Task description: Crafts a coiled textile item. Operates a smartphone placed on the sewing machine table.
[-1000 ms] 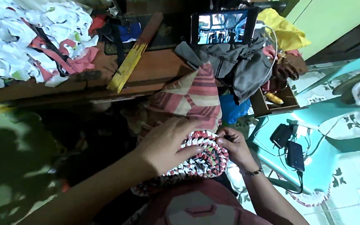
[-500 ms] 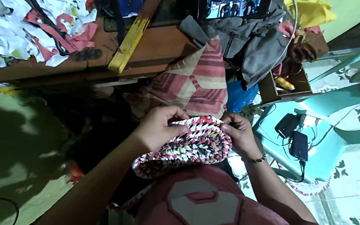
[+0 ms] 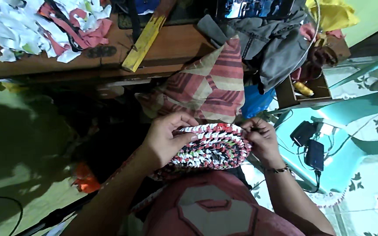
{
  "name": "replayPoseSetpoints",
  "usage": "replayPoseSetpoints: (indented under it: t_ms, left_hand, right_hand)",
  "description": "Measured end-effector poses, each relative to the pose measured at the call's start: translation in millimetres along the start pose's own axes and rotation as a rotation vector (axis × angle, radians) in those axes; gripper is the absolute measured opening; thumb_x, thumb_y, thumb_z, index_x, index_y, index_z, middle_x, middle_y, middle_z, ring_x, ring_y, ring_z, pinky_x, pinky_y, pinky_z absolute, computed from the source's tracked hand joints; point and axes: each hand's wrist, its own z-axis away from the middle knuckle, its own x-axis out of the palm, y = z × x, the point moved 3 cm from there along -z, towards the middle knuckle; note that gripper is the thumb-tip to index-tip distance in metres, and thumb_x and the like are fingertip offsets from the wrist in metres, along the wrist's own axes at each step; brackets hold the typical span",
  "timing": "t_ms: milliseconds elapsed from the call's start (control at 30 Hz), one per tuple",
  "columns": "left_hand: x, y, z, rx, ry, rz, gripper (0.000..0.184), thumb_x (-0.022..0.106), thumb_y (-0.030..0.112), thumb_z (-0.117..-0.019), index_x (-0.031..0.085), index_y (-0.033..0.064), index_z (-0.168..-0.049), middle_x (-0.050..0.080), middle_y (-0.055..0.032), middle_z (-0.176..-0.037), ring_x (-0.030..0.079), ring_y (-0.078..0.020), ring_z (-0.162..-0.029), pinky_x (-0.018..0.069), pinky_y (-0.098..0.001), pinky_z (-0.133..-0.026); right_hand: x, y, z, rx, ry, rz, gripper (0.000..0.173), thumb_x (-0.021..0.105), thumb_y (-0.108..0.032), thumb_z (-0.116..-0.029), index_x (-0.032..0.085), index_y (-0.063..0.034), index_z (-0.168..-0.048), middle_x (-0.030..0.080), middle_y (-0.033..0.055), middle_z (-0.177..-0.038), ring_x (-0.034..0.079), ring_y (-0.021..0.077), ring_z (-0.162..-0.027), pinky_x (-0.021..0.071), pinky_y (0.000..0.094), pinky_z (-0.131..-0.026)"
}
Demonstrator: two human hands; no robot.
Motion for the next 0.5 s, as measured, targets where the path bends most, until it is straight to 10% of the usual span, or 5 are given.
replayPoseSetpoints:
  t_ms: [100, 200, 367, 500]
  left_hand:
    - [-2.6, 2.4, 7.2, 0.129, -0.022, 0.080, 0.026, 0.080, 0.001, -0.0826, 0.071, 0.0055, -0.107, 0.076, 0.0001, -0.094, 0.074, -0.0087, -0.085, 0.0637, -0.0249, -0.075]
    - [-5.4, 8.5, 5.7, 0.207, -0.053, 0.132, 0.028, 0.082, 0.003, -0.0812, 0.071, 0.0062, -0.107, 0.076, 0.0014, -0.093, 0.073, -0.0077, -0.083, 0.0633, -0.0237, -0.072]
    - [-7.2, 13.9, -2.7, 0.222, -0.070, 0.252, 0.028, 0.081, -0.001, -0.0798, 0.069, 0.0062, -0.104, 0.075, 0.0001, -0.089, 0.072, -0.0077, -0.078, 0.0624, -0.0232, -0.069]
    - [-3.4, 4.3, -9.0, 0.179, -0.021, 0.276, 0.026, 0.078, -0.005, -0.0823, 0.068, 0.0024, -0.105, 0.074, -0.0027, -0.086, 0.070, -0.0086, -0.074, 0.0599, -0.0217, -0.065]
  right_hand:
    - [7.4, -25.3, -17.4, 0.024, -0.113, -0.065, 0.054, 0.041, -0.071, -0.0975, 0.066, -0.0294, -0.122, 0.056, -0.0139, -0.072, 0.047, -0.0043, -0.056, 0.0406, 0.0137, -0.051]
    - [25.5, -46.1, -38.2, 0.038, -0.235, 0.070, 0.031, 0.043, -0.045, -0.1082, 0.063, -0.0248, -0.118, 0.053, -0.0101, -0.071, 0.048, -0.0019, -0.057, 0.0419, 0.0140, -0.052]
    - [60.0, -35.1, -69.9, -0.209, -0.594, 0.157, 0.021, 0.056, -0.001, -0.1002, 0.072, 0.0071, -0.112, 0.073, 0.0085, -0.114, 0.067, 0.0067, -0.107, 0.0552, 0.0256, -0.096]
    - [64.7, -12.0, -81.4, 0.027, -0.656, 0.315, 0.028, 0.053, -0.004, -0.1030, 0.067, 0.0104, -0.122, 0.070, 0.0141, -0.123, 0.064, 0.0068, -0.117, 0.0479, 0.0208, -0.105]
